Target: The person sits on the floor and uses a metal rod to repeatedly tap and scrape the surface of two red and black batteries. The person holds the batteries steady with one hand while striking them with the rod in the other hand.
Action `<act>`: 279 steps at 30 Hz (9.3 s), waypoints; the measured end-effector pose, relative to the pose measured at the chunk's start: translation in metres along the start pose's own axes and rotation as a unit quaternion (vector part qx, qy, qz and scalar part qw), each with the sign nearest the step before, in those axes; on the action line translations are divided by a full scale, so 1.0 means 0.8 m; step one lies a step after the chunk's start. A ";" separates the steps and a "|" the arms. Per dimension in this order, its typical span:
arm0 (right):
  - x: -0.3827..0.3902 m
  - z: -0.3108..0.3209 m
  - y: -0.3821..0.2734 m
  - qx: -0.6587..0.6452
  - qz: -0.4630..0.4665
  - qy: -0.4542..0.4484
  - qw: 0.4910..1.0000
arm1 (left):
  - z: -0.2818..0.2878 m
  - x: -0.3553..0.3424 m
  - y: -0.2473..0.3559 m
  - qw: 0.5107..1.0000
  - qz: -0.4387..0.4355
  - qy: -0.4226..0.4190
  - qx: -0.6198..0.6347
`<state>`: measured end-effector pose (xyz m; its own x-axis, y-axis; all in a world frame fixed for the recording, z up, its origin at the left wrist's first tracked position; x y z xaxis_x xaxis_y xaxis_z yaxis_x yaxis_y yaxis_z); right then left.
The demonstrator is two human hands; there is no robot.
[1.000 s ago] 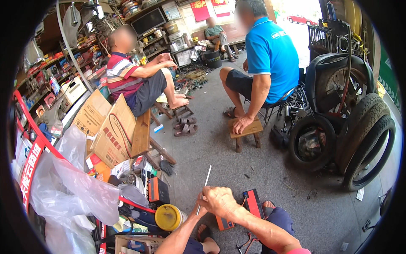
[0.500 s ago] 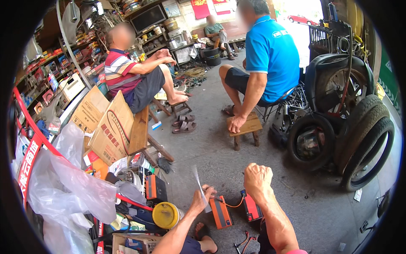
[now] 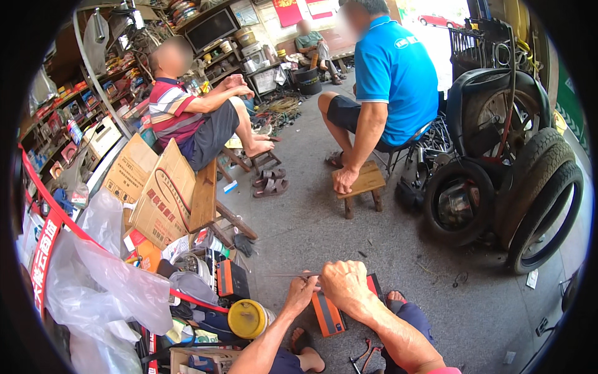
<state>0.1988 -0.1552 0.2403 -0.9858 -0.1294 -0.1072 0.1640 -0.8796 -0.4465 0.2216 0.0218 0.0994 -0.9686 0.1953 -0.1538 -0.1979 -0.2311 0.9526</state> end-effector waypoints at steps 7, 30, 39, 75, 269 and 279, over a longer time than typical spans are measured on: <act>0.007 -0.003 -0.006 -0.091 0.074 -0.098 0.988 | 0.004 0.002 0.010 0.999 -0.027 -0.009 -0.019; -0.013 -0.021 0.009 0.028 0.062 0.047 0.997 | 0.013 0.006 -0.007 0.998 -0.009 0.006 -0.055; -0.020 -0.017 0.015 -0.061 0.006 0.162 0.985 | 0.015 0.008 -0.019 0.998 -0.026 0.009 -0.058; -0.015 -0.007 0.052 0.033 -0.089 0.046 0.994 | -0.010 -0.010 -0.013 0.994 0.016 0.030 0.102; -0.016 0.014 0.158 -0.029 -0.174 0.266 0.948 | -0.109 -0.061 0.024 0.991 -0.065 -0.094 0.074; -0.006 0.030 0.162 -0.029 -0.242 0.252 0.937 | -0.121 -0.054 0.041 0.976 -0.149 0.027 -0.154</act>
<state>0.2240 -0.2795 0.2047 -0.8051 0.5232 -0.2794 -0.2806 -0.7511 -0.5976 0.2422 -0.0862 0.1122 -0.8655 0.2501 -0.4340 -0.5008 -0.4481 0.7406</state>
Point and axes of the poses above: each hand's wrist, its own x-axis away from the middle knuckle, its own z-axis out of the back of the hand, y = z × x, the point moved 1 cm from there along -x, towards the middle knuckle, and after that the axes turned 12 degrees about -z, right-handed, at the moved point
